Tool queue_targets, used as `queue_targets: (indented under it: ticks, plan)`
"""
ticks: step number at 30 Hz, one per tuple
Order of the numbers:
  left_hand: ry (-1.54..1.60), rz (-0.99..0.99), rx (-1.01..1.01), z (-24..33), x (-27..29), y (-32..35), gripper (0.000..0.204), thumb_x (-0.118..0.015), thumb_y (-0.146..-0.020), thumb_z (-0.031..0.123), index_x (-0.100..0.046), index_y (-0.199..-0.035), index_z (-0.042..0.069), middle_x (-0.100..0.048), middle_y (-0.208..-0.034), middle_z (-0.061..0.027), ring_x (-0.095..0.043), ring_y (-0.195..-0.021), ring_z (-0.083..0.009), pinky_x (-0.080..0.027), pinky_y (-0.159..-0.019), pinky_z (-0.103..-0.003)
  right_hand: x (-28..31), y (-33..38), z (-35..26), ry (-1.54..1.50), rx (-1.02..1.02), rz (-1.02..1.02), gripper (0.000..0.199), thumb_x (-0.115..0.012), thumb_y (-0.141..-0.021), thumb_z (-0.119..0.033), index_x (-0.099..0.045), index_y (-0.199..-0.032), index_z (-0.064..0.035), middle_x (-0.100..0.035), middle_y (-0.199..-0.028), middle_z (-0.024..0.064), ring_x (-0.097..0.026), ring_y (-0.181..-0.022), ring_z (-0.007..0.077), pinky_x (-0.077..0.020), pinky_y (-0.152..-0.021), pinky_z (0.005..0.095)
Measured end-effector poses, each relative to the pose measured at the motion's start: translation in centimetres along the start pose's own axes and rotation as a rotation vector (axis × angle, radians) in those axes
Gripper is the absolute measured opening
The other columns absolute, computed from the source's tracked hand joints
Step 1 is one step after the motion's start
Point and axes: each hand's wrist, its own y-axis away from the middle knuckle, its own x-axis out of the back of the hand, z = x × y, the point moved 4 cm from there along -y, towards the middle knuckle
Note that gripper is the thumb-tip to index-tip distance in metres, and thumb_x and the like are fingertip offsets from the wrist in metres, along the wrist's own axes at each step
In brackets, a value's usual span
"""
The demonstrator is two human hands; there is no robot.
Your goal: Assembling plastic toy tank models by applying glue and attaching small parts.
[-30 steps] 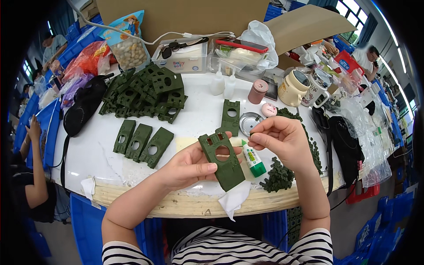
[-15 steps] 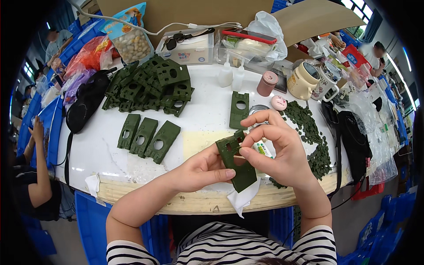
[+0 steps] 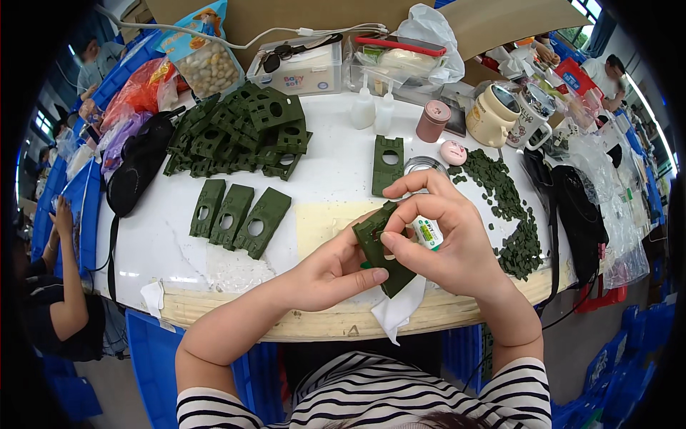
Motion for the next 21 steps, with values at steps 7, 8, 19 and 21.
queue_targets:
  ticks: [7,8,19,21]
  plan:
    - [-0.026,-0.026,-0.016,-0.01,-0.04,-0.15,0.063,-0.052,-0.093,0.002,-0.017,-0.146,0.003,-0.036,-0.138,-0.0079,-0.035,-0.13,-0.0171,-0.034,-0.105,-0.034,-0.08,0.07,-0.1,0.045,0.028,0.009,0.01,-0.071,-0.074,-0.011,-0.063,-0.073,-0.0055,-0.056,-0.103,0.0067,-0.053,-0.097,0.0191,-0.0471,-0.066,0.0276]
    - [-0.024,-0.023,-0.022,0.02,-0.05,-0.11,0.064,-0.052,-0.093,0.002,-0.017,-0.146,0.003,-0.035,-0.139,-0.0079,-0.035,-0.13,-0.0172,-0.034,-0.104,-0.034,-0.14,0.04,-0.06,0.043,0.028,0.009,0.01,-0.071,-0.074,-0.011,-0.063,-0.073,-0.0054,-0.056,-0.102,0.0068,-0.053,-0.096,0.0193,-0.047,-0.066,0.0279]
    - [-0.028,-0.019,-0.026,0.04,-0.07,-0.17,0.066,-0.051,-0.093,0.0,-0.015,-0.148,0.004,-0.033,-0.141,-0.0081,-0.034,-0.132,-0.0179,-0.034,-0.105,-0.034,-0.35,-0.06,0.2,0.051,0.062,0.025,0.01,-0.071,-0.073,-0.01,-0.062,-0.072,-0.0053,-0.056,-0.1,0.0077,-0.053,-0.096,0.0221,-0.0451,-0.076,0.0315]
    - [-0.022,-0.014,-0.029,-0.09,-0.04,-0.14,0.066,-0.051,-0.092,-0.001,-0.015,-0.148,0.004,-0.032,-0.141,-0.0081,-0.034,-0.132,-0.018,-0.034,-0.105,-0.034,-0.4,-0.09,0.19,0.056,0.067,0.027,0.01,-0.071,-0.073,-0.01,-0.062,-0.072,-0.0052,-0.056,-0.099,0.0078,-0.053,-0.095,0.0222,-0.0451,-0.076,0.0316]
